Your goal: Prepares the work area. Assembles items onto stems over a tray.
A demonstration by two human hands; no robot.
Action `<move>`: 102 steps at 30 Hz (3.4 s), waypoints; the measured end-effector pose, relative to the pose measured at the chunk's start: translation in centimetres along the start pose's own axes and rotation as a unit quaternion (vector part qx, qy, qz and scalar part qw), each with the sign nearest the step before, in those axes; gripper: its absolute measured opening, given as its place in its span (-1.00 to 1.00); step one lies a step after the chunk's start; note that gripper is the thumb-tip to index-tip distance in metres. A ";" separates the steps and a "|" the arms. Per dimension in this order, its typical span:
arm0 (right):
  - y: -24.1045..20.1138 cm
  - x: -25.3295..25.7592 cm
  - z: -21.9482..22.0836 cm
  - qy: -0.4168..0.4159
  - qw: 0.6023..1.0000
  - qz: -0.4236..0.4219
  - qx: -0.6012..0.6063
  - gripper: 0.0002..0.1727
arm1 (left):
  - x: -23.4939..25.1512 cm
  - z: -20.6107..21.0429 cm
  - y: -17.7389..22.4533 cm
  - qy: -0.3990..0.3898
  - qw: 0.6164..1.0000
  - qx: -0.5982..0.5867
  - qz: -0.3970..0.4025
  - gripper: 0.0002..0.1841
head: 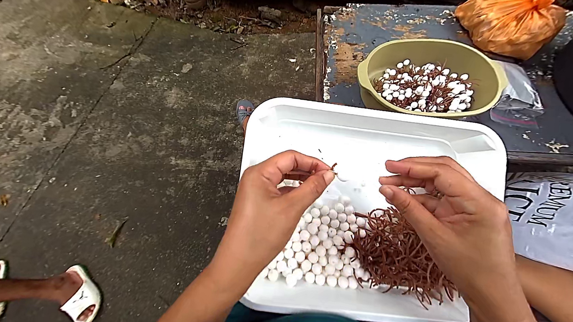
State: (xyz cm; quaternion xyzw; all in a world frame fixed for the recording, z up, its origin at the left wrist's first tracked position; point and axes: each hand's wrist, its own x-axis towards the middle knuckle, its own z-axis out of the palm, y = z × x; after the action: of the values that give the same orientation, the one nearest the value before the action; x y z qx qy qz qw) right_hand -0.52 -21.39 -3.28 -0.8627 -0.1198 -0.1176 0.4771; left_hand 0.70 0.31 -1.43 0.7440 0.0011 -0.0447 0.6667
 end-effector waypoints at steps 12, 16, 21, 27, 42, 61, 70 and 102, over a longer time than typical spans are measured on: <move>1.5 0.0 2.5 -0.107 0.986 -0.003 -0.126 -0.87 | -0.5 -0.2 0.4 0.003 0.999 -0.034 -0.018 -0.92; -0.5 0.9 0.3 -0.097 0.929 0.224 0.278 -0.84 | -0.7 0.0 0.0 -0.007 1.000 -0.013 0.026 -0.92; -0.6 1.0 -0.2 -0.118 0.805 0.307 0.493 -0.75 | -1.0 0.6 -0.1 -0.029 0.998 0.012 0.048 -0.94; -0.3 0.9 -0.3 -0.135 0.750 0.336 0.553 -0.73 | -1.3 1.0 0.1 -0.034 0.997 0.033 0.053 -0.94; -0.7 0.4 0.6 -0.122 0.716 0.372 0.578 -0.75 | -1.7 1.4 0.6 -0.046 0.995 0.080 0.043 -0.93; -1.5 0.1 1.0 -0.077 0.787 0.319 0.523 -0.90 | -1.8 1.5 0.9 -0.036 0.993 0.116 -0.006 -0.92; -1.9 -0.1 1.2 -0.057 0.829 0.299 0.468 -0.88 | -2.1 1.9 0.6 -0.027 0.992 0.124 0.011 -0.95; -1.0 0.0 0.6 -0.041 0.832 0.288 0.473 -0.90 | -1.3 3.0 -0.2 -0.042 0.997 0.068 0.013 -0.92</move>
State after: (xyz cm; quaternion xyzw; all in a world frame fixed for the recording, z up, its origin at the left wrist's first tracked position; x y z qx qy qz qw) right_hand -0.78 -20.38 -2.73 -0.5315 0.0739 0.1320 0.8335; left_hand -0.77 -2.56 -1.82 0.7852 -0.0399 -0.0675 0.6143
